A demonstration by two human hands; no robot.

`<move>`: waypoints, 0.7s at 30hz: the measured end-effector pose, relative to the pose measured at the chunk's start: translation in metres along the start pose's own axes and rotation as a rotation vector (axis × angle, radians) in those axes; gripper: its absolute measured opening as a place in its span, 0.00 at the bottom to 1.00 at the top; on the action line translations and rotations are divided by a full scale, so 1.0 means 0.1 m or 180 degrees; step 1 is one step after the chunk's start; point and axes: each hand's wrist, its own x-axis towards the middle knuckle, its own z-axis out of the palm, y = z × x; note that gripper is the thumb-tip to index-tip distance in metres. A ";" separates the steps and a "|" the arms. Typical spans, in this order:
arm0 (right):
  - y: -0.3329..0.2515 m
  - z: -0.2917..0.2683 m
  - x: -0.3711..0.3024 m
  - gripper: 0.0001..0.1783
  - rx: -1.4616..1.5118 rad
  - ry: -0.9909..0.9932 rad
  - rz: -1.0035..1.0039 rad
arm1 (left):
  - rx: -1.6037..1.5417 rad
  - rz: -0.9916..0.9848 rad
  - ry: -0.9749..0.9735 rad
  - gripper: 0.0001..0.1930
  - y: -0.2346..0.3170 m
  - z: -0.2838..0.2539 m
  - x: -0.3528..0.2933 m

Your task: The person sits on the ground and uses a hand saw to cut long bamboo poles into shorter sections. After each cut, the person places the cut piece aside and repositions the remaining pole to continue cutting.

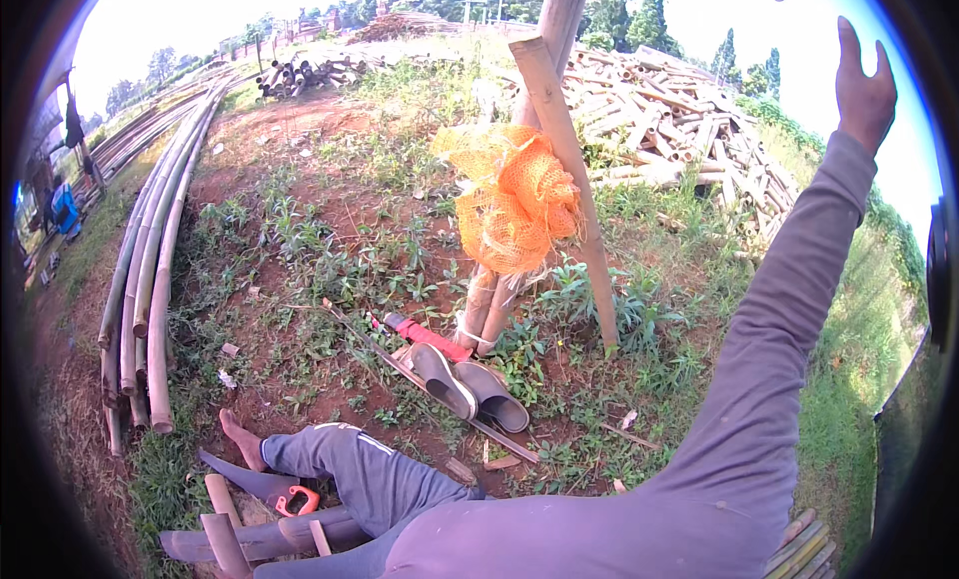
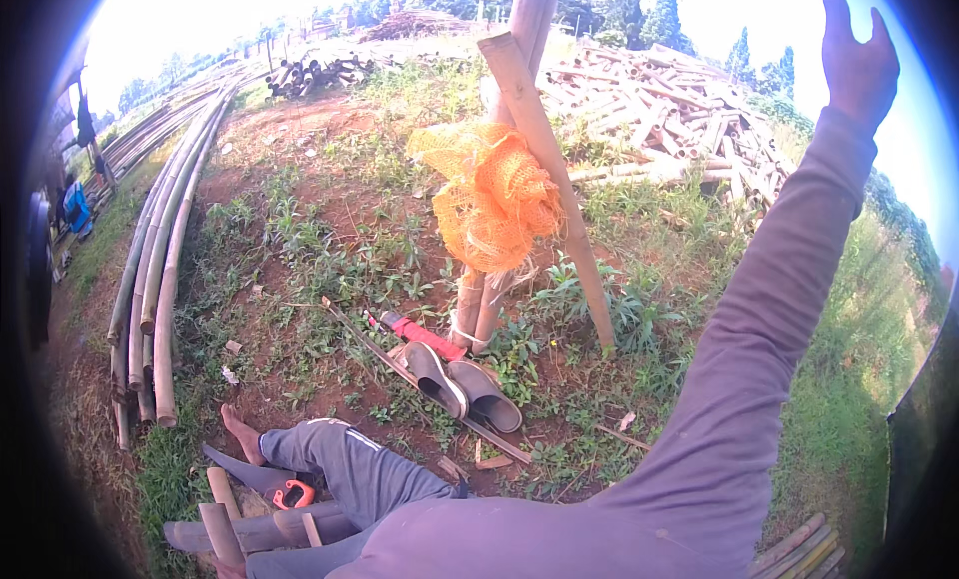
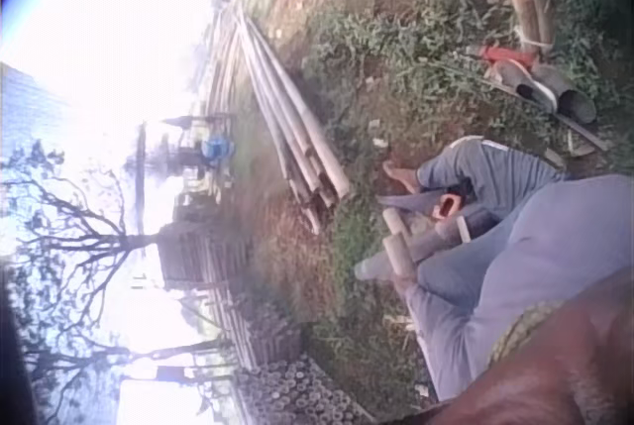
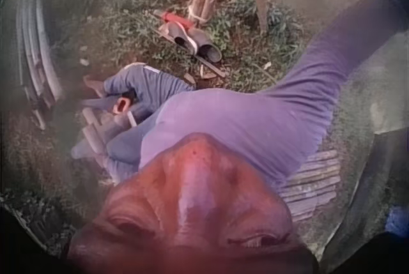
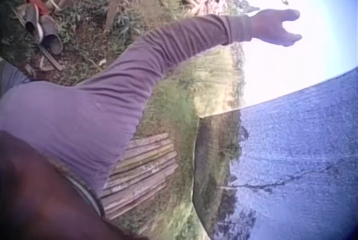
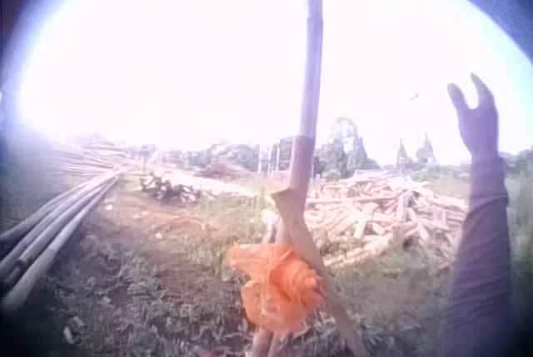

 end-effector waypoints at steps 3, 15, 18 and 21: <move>-1.69 -0.16 -1.91 0.25 0.2421 -0.0384 -0.0052 | 0.0262 -0.0400 0.0358 0.38 -0.66 -0.63 -0.31; -6.54 -3.92 -4.60 0.39 0.7864 -0.7592 0.2006 | 0.0610 0.0211 0.1052 0.42 -0.45 -1.80 -1.72; -6.71 -4.73 -4.44 0.40 0.7815 -0.8170 0.2203 | 0.0713 0.0201 0.0863 0.48 -0.69 -2.02 -2.29; -6.71 -4.55 -4.67 0.34 0.7939 -0.8170 0.2221 | 0.0101 -0.0378 0.1831 0.49 -1.00 -2.42 -2.85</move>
